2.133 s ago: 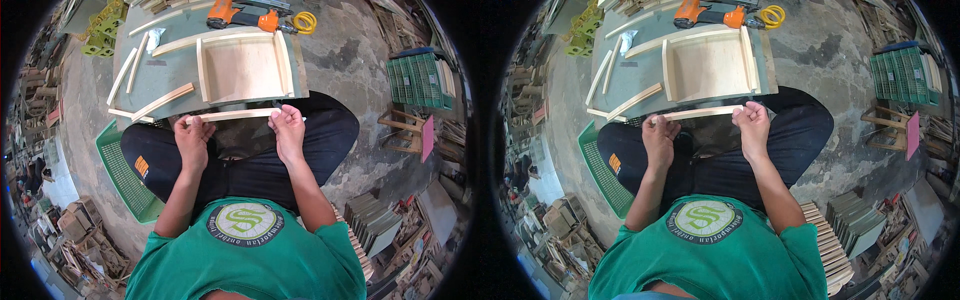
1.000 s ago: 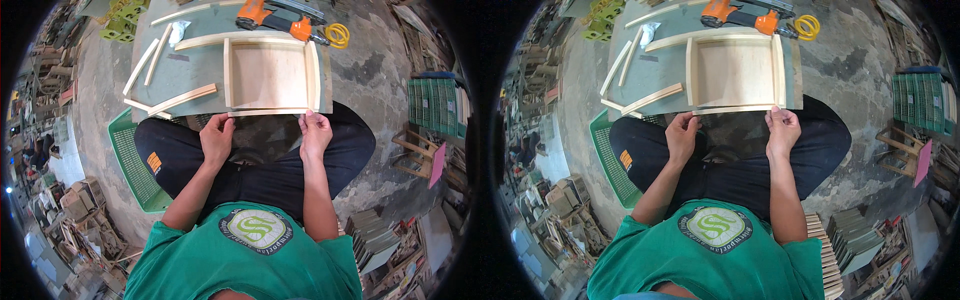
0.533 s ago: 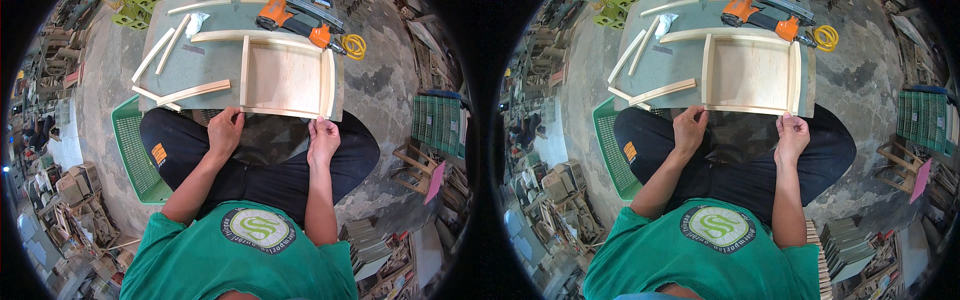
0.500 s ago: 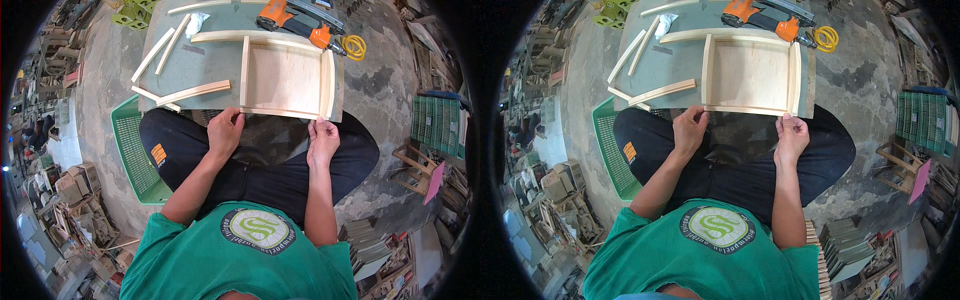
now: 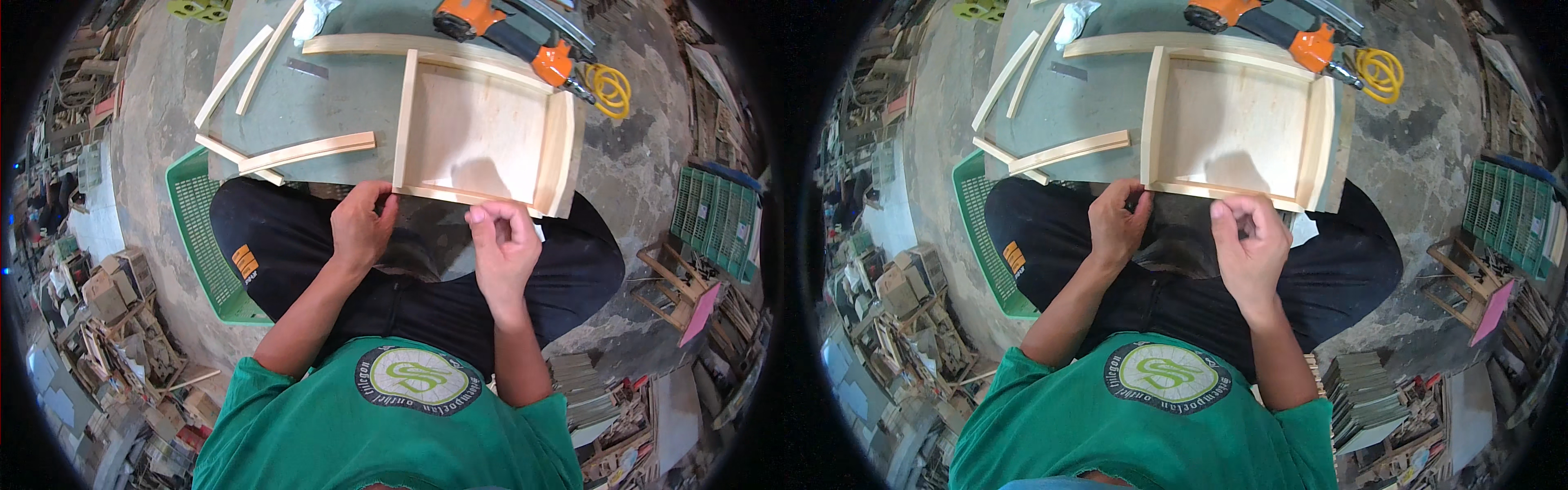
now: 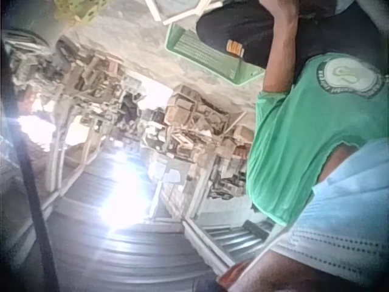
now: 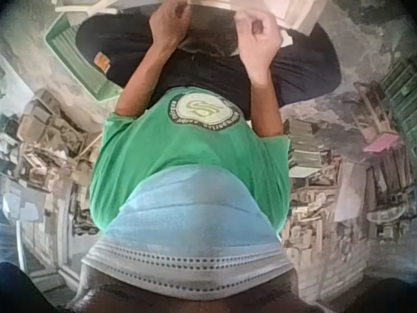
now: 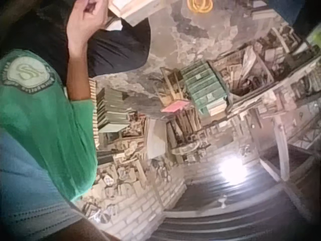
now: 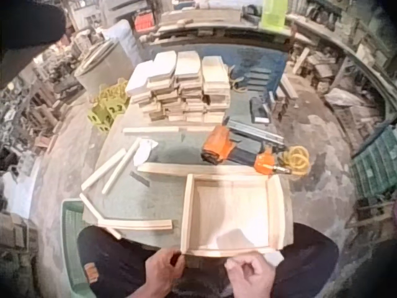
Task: Assembling a small wooden box or frame using glue and a nail gun.
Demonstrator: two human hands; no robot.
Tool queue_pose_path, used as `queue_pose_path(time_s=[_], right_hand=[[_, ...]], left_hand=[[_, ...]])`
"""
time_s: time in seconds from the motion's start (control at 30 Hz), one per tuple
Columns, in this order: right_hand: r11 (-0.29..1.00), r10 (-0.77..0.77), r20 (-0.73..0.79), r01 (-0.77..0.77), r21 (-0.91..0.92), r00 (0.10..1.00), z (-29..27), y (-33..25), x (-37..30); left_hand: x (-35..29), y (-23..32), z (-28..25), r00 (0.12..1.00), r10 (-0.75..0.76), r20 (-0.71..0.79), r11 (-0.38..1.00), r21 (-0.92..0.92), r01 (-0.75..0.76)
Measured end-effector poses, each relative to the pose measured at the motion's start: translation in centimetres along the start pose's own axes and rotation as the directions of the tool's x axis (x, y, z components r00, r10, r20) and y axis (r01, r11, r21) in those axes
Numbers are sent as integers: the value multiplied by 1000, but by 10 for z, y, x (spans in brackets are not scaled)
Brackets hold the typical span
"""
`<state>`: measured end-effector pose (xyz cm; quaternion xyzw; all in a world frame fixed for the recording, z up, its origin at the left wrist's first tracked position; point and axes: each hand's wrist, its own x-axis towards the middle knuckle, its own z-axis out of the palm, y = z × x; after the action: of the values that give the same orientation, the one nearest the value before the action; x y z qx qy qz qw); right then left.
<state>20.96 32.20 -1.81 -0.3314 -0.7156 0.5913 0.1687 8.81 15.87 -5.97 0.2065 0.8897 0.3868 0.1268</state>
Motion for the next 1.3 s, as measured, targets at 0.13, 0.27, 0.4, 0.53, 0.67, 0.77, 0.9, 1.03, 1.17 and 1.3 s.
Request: queue_pose_path(time_s=[0.13, 0.27, 0.4, 0.53, 0.67, 0.77, 0.9, 1.03, 1.17, 1.3], right_hand=[[987, 39, 187, -68, 147, 981, 30, -25, 54], [983, 147, 418, -86, -160, 896, 49, -29, 80], [985, 165, 483, -165, -44, 860, 59, -20, 87], [975, 218, 464, -216, -58, 858, 64, -26, 87], [971, 237, 422, -204, -123, 875, 67, -30, 86], [961, 275, 398, -232, -154, 875, 67, -38, 86], [966, 190, 308, -121, -230, 932, 73, -43, 83], [943, 183, 297, -81, -324, 937, 82, -52, 86], [865, 137, 320, 44, -500, 937, 84, -65, 87], [846, 42, 321, 137, -515, 946, 84, -56, 88]], left_hand=[[-1, -8, 0, 997, 78, -11, 997, 10, -78], [2, -13, 0, 977, 213, -31, 975, 78, -210], [3, -13, 1, 958, 280, -54, 955, 114, -273], [4, -14, 0, 965, 260, -42, 963, 79, -256], [3, -15, 1, 969, 239, -56, 969, 81, -234], [3, -17, 1, 963, 262, -69, 965, 54, -258], [3, -16, 2, 964, 260, -63, 965, 64, -256], [2, -17, 2, 969, 240, -56, 969, 64, -237], [0, -16, 8, 980, 182, -74, 981, -54, -186], [0, -16, 8, 988, 140, -66, 986, -78, -145]])
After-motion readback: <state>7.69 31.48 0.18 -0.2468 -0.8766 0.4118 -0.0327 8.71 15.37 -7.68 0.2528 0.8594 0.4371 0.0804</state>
